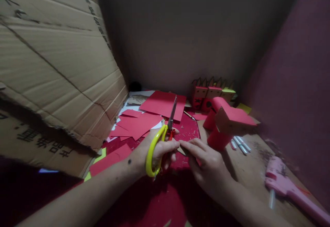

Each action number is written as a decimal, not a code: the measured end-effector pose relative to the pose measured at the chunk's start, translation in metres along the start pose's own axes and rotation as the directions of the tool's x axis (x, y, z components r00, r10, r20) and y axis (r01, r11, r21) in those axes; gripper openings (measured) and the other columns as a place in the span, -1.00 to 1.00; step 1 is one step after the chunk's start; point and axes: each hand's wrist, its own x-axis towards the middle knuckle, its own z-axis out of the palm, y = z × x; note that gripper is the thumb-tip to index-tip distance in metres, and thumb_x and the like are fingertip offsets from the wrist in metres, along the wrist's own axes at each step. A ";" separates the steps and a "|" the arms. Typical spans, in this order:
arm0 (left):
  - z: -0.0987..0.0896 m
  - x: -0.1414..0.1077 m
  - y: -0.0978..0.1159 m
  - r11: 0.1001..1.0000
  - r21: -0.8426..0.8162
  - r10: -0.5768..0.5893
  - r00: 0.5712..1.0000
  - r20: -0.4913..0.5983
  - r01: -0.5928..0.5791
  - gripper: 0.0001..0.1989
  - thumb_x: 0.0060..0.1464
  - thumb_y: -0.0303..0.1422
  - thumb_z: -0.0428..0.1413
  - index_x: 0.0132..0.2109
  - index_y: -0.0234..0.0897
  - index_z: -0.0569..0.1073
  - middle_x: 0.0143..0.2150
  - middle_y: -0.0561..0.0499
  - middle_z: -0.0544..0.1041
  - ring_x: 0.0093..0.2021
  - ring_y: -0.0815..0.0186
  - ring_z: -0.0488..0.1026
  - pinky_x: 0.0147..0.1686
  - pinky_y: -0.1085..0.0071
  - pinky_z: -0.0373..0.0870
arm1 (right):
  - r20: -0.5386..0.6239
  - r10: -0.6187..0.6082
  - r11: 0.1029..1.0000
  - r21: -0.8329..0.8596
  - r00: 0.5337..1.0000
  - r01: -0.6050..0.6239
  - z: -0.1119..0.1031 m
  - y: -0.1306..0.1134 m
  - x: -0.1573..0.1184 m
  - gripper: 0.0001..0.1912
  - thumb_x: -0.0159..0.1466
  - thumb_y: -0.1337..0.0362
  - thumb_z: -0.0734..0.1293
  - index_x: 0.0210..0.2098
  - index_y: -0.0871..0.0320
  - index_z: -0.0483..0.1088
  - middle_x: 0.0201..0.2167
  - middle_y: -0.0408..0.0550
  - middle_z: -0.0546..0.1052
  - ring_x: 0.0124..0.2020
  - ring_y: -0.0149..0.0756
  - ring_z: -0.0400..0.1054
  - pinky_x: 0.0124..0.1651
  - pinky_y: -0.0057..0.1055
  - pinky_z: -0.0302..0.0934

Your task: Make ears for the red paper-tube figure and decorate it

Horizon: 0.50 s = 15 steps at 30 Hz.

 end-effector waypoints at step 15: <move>0.001 -0.007 0.000 0.877 0.437 0.220 0.976 0.003 -0.199 -0.70 0.17 -0.23 0.00 0.00 -0.26 0.29 -0.50 0.11 0.36 -0.58 0.45 0.29 -0.61 0.53 0.24 | 0.316 0.573 0.426 0.674 0.756 -0.604 -0.008 -0.003 0.012 -0.86 0.00 0.37 0.46 -0.53 0.18 0.39 -0.69 -0.23 0.42 -0.67 -0.52 0.17 -0.59 -0.54 0.00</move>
